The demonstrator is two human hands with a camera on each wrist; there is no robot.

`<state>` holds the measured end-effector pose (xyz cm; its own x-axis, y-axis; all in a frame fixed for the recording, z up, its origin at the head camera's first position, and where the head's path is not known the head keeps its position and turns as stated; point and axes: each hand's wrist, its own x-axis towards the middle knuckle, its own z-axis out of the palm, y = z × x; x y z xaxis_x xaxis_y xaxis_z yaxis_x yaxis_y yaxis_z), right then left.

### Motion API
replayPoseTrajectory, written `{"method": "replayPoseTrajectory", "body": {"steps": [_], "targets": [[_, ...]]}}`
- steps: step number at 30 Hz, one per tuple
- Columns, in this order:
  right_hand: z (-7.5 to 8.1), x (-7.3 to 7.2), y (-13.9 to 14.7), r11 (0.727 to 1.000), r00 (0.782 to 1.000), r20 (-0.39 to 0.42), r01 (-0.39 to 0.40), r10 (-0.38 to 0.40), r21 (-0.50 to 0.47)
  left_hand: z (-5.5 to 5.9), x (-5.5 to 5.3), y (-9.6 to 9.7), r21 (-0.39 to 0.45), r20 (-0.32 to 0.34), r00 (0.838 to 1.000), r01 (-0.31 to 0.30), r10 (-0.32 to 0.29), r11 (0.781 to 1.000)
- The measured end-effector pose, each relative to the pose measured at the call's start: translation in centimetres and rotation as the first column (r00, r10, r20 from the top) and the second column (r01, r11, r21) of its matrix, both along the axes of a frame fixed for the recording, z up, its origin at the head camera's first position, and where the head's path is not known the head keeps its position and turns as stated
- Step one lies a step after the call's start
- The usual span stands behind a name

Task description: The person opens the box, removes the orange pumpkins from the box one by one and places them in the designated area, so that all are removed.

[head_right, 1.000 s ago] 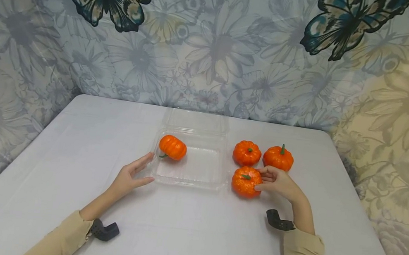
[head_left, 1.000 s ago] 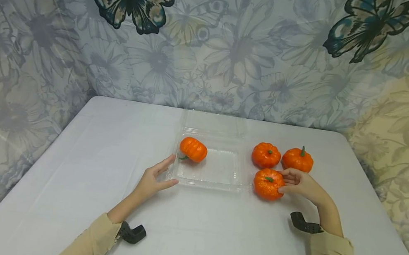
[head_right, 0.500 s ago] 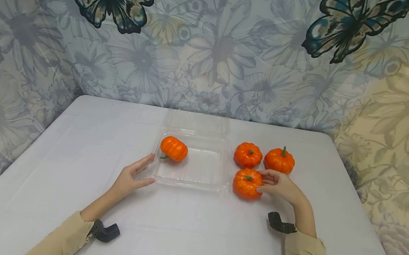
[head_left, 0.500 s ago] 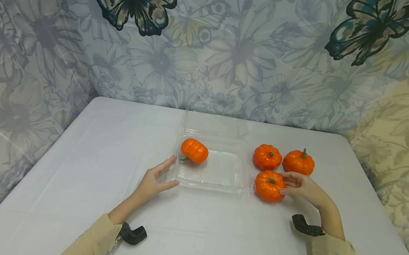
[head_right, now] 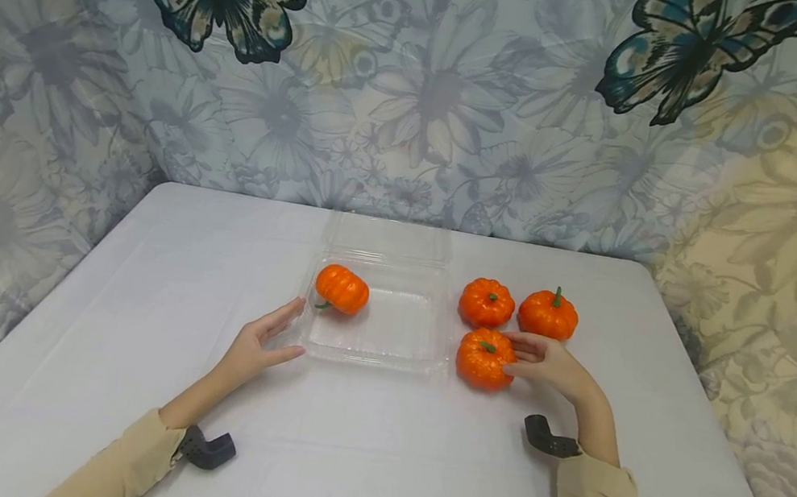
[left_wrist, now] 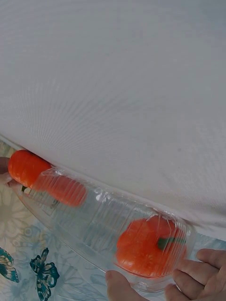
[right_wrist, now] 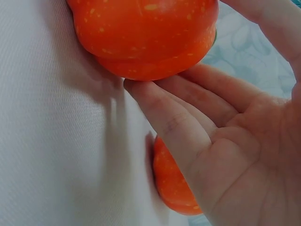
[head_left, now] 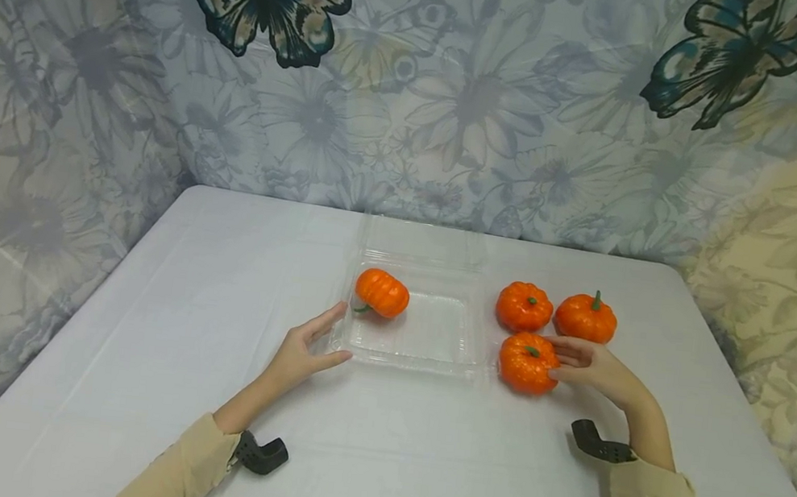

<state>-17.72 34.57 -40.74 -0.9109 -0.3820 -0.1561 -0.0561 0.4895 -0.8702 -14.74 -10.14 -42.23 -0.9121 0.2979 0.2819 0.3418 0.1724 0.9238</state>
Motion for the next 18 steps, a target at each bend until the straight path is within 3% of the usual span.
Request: {"method": "replayPoseTrajectory", "body": {"steps": [8, 18], "targets": [[0.05, 0.19, 0.22, 0.999, 1.000, 0.015, -0.004, 0.004, -0.037, 0.07, -0.13, 0.14, 0.005, -0.006, 1.000, 0.014, -0.014, 1.000], [0.66, 0.28, 0.00, 1.000, 1.000, 0.003, -0.010, 0.010, 0.001, -0.02, -0.08, 0.07, 0.009, -0.007, 1.000, 0.006, -0.006, 1.000]]}}
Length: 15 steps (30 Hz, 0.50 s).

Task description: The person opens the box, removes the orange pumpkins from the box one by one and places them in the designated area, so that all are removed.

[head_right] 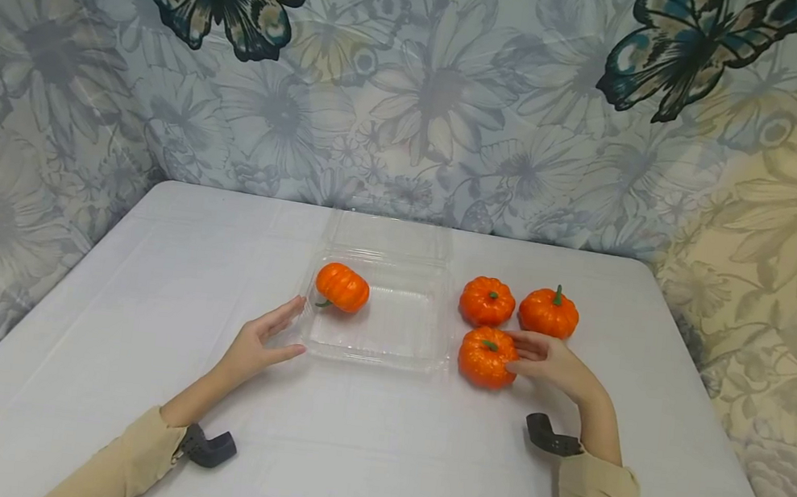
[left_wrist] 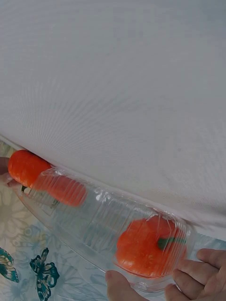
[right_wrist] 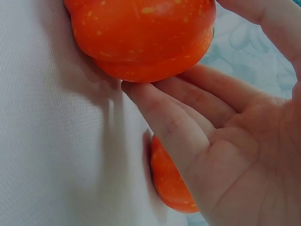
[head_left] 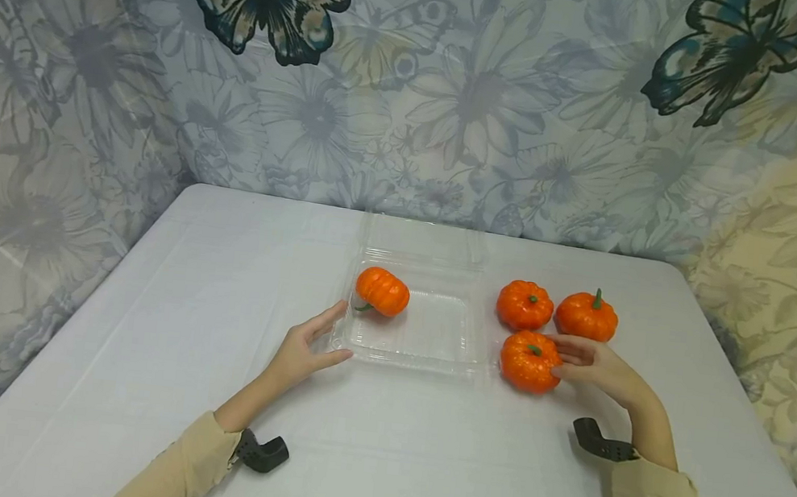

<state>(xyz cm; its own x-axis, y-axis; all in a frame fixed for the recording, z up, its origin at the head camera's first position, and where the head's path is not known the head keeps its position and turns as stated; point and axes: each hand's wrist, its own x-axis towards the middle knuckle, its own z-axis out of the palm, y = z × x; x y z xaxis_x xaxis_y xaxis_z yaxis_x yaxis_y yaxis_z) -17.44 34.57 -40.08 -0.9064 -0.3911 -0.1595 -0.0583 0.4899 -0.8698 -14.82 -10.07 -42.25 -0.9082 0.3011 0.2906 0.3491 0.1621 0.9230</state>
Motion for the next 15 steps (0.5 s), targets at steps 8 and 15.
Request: {"method": "replayPoseTrajectory", "body": {"steps": [8, 15], "targets": [[-0.20, 0.03, 0.19, 1.000, 1.000, 0.011, 0.017, -0.018, 0.021, -0.05, -0.03, 0.07, 0.011, 0.001, 1.000, 0.004, -0.004, 1.000], [-0.17, -0.10, 0.17, 0.999, 1.000, 0.012, 0.013, -0.013, 0.029, -0.07, -0.02, 0.09, 0.006, -0.010, 1.000, 0.002, -0.002, 1.000]]}}
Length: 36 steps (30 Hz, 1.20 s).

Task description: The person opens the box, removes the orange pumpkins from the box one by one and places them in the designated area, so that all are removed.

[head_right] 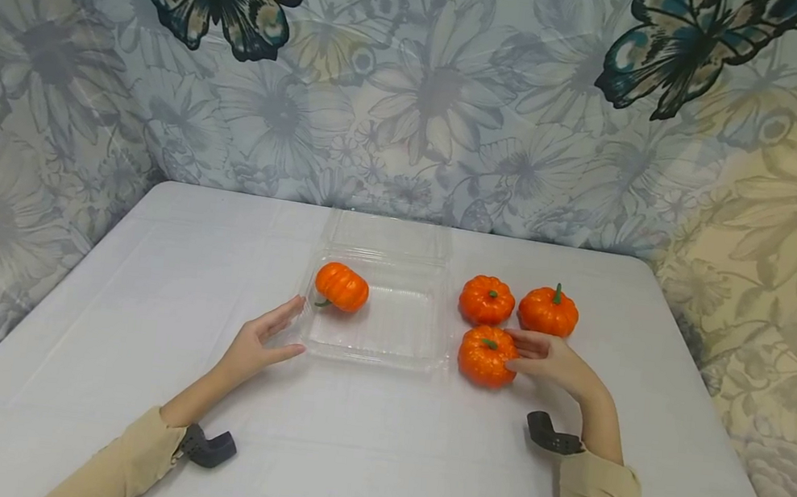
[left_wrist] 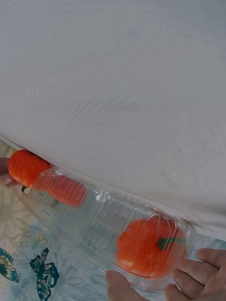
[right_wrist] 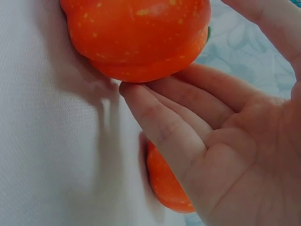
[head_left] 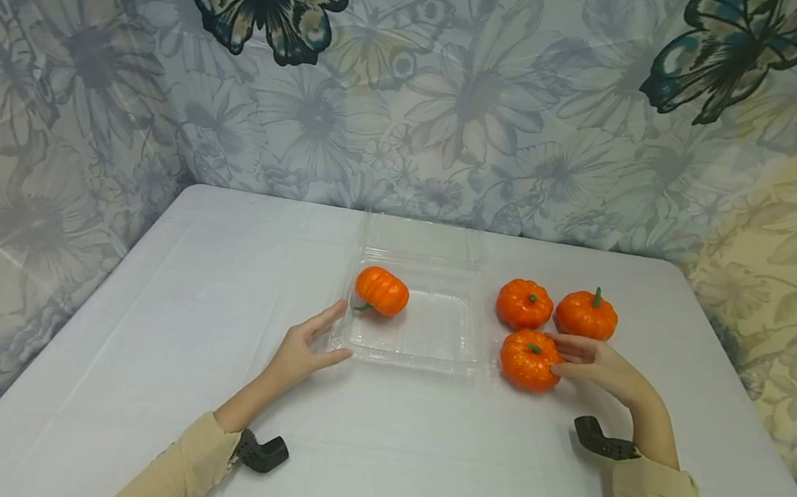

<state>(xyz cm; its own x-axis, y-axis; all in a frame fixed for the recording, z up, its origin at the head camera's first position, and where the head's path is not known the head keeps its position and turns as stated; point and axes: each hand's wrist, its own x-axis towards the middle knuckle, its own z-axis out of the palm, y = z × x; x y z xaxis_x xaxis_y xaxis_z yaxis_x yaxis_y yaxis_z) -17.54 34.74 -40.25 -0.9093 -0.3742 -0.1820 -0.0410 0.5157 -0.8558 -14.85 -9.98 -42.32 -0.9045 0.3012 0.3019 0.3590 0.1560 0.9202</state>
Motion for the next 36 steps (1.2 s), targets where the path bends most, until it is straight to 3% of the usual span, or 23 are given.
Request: {"method": "replayPoseTrajectory", "body": {"steps": [21, 29, 36], "targets": [[1.5, 0.7, -0.4, 0.998, 0.980, -0.194, 0.051, -0.043, 0.040, -0.3, 0.0, -0.1, 0.004, 0.032, 0.999, 0.006, -0.006, 1.000], [2.0, 0.6, -1.0, 0.989, 0.938, -0.336, 0.044, -0.089, -0.138, -0.1, 0.0, -0.1, 0.012, 0.018, 1.000, 0.006, -0.006, 1.000], [2.2, 0.6, -1.4, 0.961, 0.907, -0.388, 0.061, -0.166, -0.269, -0.1, 0.0, -0.1, 0.009, 0.013, 1.000, 0.005, -0.006, 1.000]]}}
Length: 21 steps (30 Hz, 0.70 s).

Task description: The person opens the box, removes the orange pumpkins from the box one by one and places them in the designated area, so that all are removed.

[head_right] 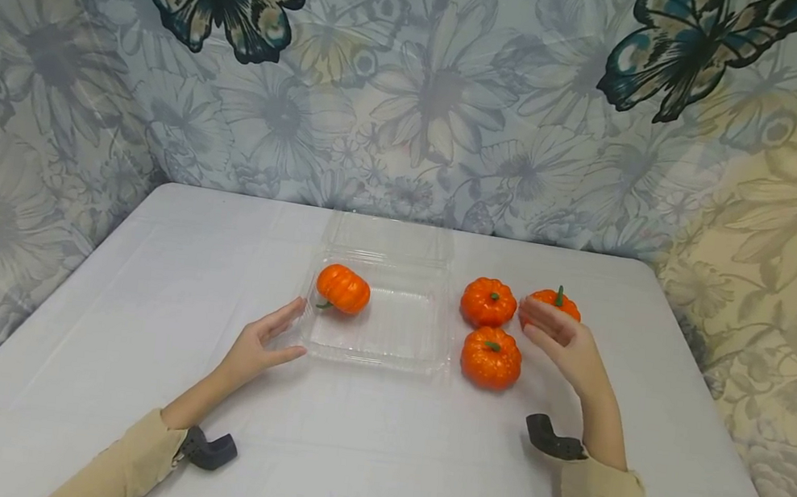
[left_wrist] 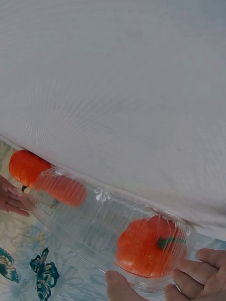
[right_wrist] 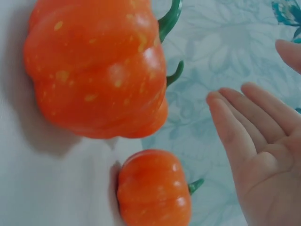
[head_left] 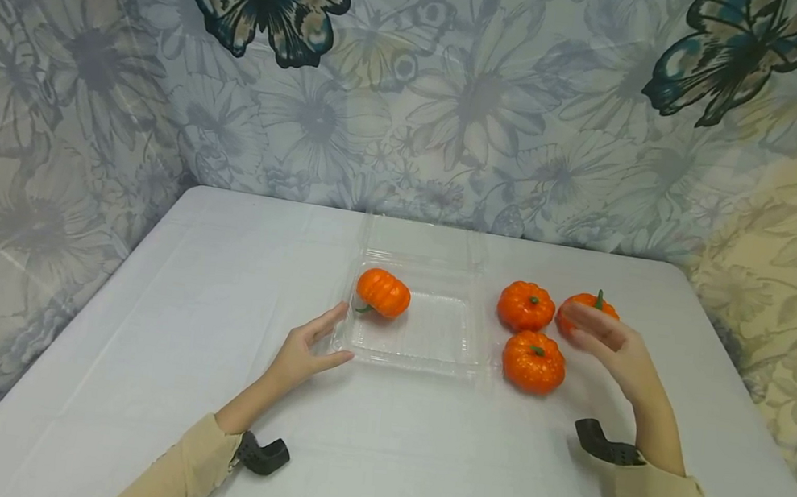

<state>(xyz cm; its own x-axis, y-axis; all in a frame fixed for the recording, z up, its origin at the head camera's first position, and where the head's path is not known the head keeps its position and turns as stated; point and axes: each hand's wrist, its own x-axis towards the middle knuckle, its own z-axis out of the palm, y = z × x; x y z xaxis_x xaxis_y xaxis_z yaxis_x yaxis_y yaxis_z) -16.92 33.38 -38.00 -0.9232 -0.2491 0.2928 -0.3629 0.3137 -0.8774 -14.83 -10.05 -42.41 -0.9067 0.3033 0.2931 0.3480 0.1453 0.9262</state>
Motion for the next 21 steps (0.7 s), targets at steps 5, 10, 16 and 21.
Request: {"method": "replayPoseTrajectory", "body": {"steps": [5, 10, 16, 21], "targets": [[0.6, 0.1, -0.6, 0.992, 0.996, -0.085, -0.050, 0.040, -0.119, 0.1, 0.0, 0.0, 0.000, -0.003, 1.000, -0.003, 0.003, 1.000], [1.4, 0.5, -1.5, 0.987, 0.982, -0.186, -0.051, 0.022, -0.154, 0.1, 0.1, 0.1, 0.007, 0.000, 1.000, 0.000, 0.000, 1.000], [2.4, 0.9, -2.8, 0.985, 0.970, -0.240, -0.069, 0.030, -0.156, 0.1, 0.1, 0.1, 0.002, -0.003, 1.000, -0.003, 0.003, 1.000], [2.7, 1.2, -3.6, 0.987, 0.963, -0.267, -0.082, 0.042, -0.141, 0.1, 0.0, 0.1, -0.005, -0.007, 1.000, -0.013, 0.013, 1.000]]}}
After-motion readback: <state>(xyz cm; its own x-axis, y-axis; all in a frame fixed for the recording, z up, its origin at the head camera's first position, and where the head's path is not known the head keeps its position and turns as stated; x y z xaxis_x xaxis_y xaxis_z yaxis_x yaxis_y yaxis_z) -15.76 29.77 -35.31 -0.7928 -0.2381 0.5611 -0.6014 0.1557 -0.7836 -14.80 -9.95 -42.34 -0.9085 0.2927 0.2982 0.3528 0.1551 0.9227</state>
